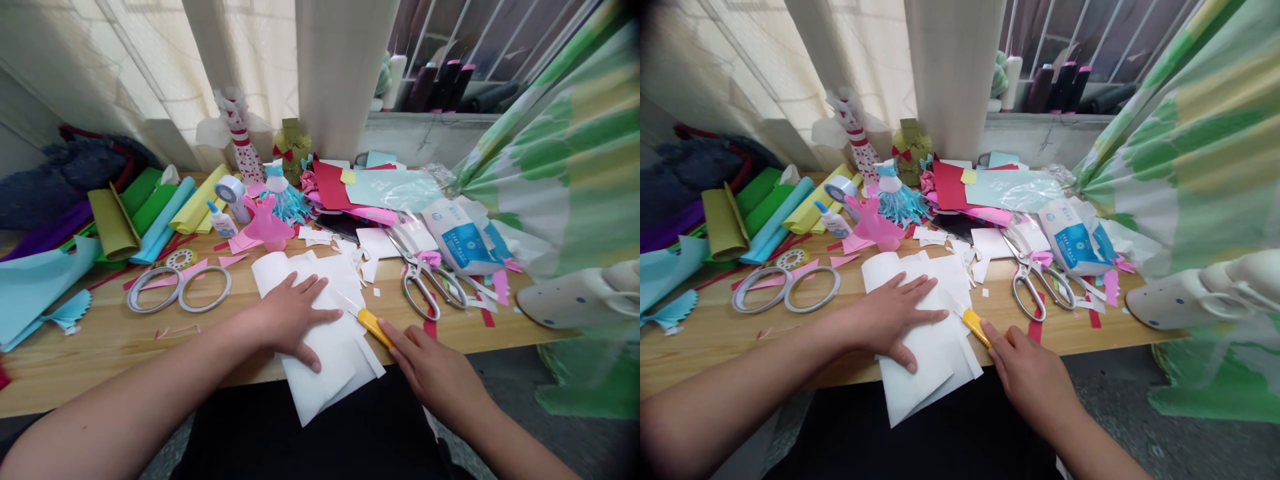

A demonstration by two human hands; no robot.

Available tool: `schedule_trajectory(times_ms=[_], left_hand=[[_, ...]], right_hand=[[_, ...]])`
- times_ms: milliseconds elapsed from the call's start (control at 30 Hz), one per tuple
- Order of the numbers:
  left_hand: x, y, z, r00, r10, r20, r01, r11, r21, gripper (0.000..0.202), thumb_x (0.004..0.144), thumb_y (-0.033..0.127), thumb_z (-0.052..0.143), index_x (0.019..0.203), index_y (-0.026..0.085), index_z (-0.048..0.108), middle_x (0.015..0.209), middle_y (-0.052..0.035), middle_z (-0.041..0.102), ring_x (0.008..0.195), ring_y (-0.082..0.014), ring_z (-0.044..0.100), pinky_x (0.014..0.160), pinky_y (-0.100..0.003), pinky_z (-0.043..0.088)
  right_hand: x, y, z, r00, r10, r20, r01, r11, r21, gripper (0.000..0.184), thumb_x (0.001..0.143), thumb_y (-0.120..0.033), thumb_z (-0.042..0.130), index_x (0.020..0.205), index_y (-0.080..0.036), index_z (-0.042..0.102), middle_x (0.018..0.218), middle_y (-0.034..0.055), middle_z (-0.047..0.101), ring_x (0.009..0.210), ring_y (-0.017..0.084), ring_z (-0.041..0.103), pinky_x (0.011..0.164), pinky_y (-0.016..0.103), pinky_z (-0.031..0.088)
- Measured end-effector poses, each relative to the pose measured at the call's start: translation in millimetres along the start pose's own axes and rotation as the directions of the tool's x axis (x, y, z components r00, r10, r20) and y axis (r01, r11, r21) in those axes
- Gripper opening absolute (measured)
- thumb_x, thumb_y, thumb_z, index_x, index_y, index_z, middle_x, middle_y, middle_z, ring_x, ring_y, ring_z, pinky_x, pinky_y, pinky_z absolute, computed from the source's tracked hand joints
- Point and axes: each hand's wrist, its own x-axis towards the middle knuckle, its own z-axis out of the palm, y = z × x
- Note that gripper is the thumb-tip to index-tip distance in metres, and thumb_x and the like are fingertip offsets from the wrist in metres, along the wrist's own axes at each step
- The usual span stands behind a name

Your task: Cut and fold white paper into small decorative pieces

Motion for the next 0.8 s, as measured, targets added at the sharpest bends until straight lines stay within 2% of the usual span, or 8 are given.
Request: schedule_trajectory(times_ms=[367, 567, 800], left_hand=[[-0.3, 2.8, -3.5, 1.000, -0.016, 0.015, 0.016, 1.000, -0.010, 0.095, 0.055, 0.079, 0.054, 0.138, 0.038, 0.032, 0.151, -0.0155, 0.013, 0.135, -0.0421, 0.014, 0.102, -0.062, 0.008], [-0.1, 3.1, -3.0, 1.000, -0.020, 0.016, 0.020, 1.000, 0.007, 0.094, 0.056, 0.078, 0.054, 0.138, 0.038, 0.031, 0.151, -0.0162, 0.013, 0.136, -0.0407, 0.014, 0.102, -0.062, 0.009], [-0.2, 0.8, 0.8, 1.000, -0.006, -0.006, 0.006, 1.000, 0.013, 0.089, 0.060, 0.074, 0.055, 0.137, 0.038, 0.033, 0.151, -0.0153, 0.014, 0.135, -0.0416, 0.015, 0.101, -0.062, 0.010]], right_hand=[[10.6, -4.3, -6.8, 0.998, 0.048, 0.043, -0.047, 0.998, -0.031, 0.042, 0.092, -0.032, 0.039, 0.134, -0.031, 0.038, 0.085, 0.0030, 0.059, 0.065, 0.018, 0.062, 0.048, 0.025, 0.035], [10.3, -4.9, -6.6, 0.997, 0.050, 0.056, -0.049, 0.999, -0.018, 0.043, 0.092, -0.032, 0.038, 0.135, -0.031, 0.038, 0.085, 0.0034, 0.059, 0.065, 0.019, 0.063, 0.049, 0.026, 0.036], [12.2, 9.3, -12.9, 0.996, 0.030, 0.082, -0.033, 0.999, 0.035, 0.042, 0.092, -0.035, 0.037, 0.135, -0.034, 0.039, 0.086, 0.0032, 0.060, 0.068, 0.019, 0.063, 0.053, 0.026, 0.041]])
